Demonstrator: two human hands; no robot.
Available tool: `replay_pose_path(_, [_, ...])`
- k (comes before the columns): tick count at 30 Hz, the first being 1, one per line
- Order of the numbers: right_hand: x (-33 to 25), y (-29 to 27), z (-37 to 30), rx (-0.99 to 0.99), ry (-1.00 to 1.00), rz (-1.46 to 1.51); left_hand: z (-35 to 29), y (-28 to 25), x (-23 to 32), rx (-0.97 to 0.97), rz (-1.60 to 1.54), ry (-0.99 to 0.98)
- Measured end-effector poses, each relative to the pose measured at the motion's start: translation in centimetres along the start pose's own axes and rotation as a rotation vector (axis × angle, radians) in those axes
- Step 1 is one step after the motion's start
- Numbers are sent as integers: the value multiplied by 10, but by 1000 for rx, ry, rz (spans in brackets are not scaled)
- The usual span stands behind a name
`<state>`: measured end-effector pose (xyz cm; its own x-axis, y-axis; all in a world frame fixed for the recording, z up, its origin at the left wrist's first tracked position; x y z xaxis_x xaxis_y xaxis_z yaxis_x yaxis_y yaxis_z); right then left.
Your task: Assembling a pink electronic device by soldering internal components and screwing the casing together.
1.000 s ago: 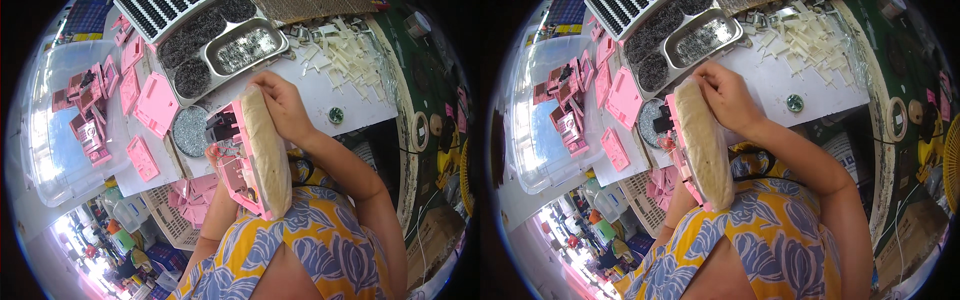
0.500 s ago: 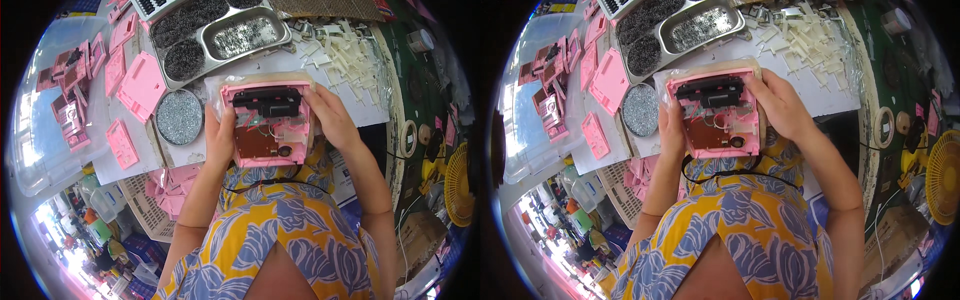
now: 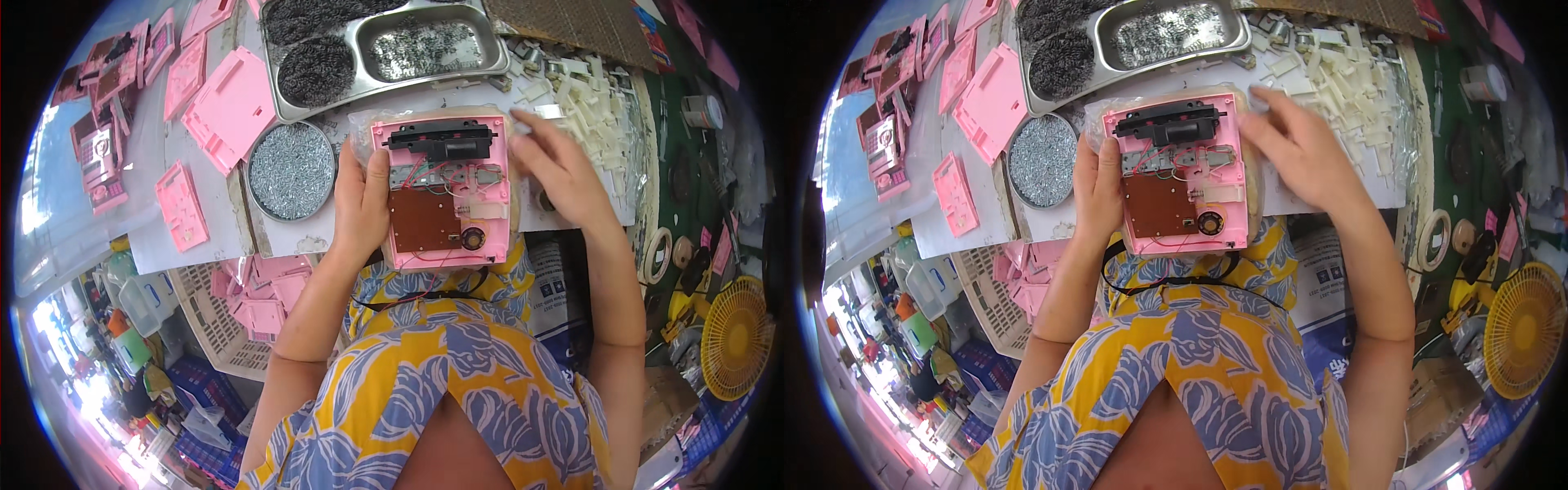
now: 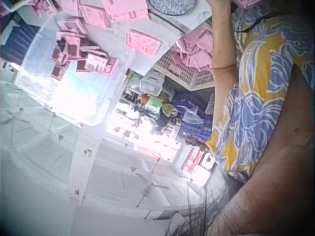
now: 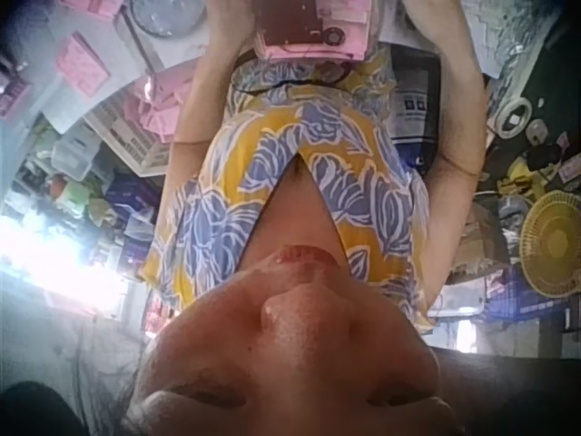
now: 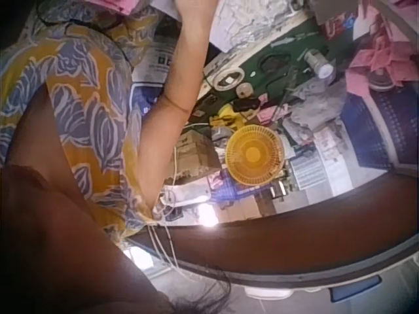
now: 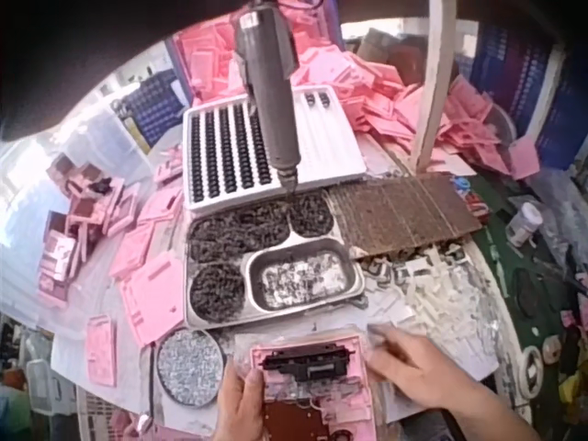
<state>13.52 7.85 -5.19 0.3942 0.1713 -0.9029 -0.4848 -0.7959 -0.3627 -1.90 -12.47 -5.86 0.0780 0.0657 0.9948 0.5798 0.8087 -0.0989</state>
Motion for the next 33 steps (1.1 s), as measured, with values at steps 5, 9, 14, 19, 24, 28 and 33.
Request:
replay_pose_path(5, [10,33,0,-135,108,305,2,-2,1,-21,71,-44])
replay_pose_path(9, [-10,21,13,-166,-162,-222,2,-7,2,21,92,-52])
replay_pose_path(14, [-5,22,14,-192,155,-44,10,-8,19,49,522,175])
replay_pose_path(19, [-5,7,20,26,31,-19,12,2,26,23,694,242])
replay_pose_path(24, [-10,5,28,31,-18,7,14,1,25,50,640,288])
replay_pose_path(28, [-12,-5,25,95,-97,-65,13,-3,25,92,661,293])
replay_pose_path(33, [-27,-12,-37,135,-77,-222,-24,-21,46,-35,639,170])
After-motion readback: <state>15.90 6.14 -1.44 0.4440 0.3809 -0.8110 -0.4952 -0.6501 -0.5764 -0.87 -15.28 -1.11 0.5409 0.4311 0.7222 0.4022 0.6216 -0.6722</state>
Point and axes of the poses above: each hand's wrist, its own z-axis towards the middle knuckle, its own y-axis out of the palm, x = y × z, the point moved 10 cm from there along z, towards the middle knuckle, and after that the axes turned 6 degrees about x, right-handed, at the moved point
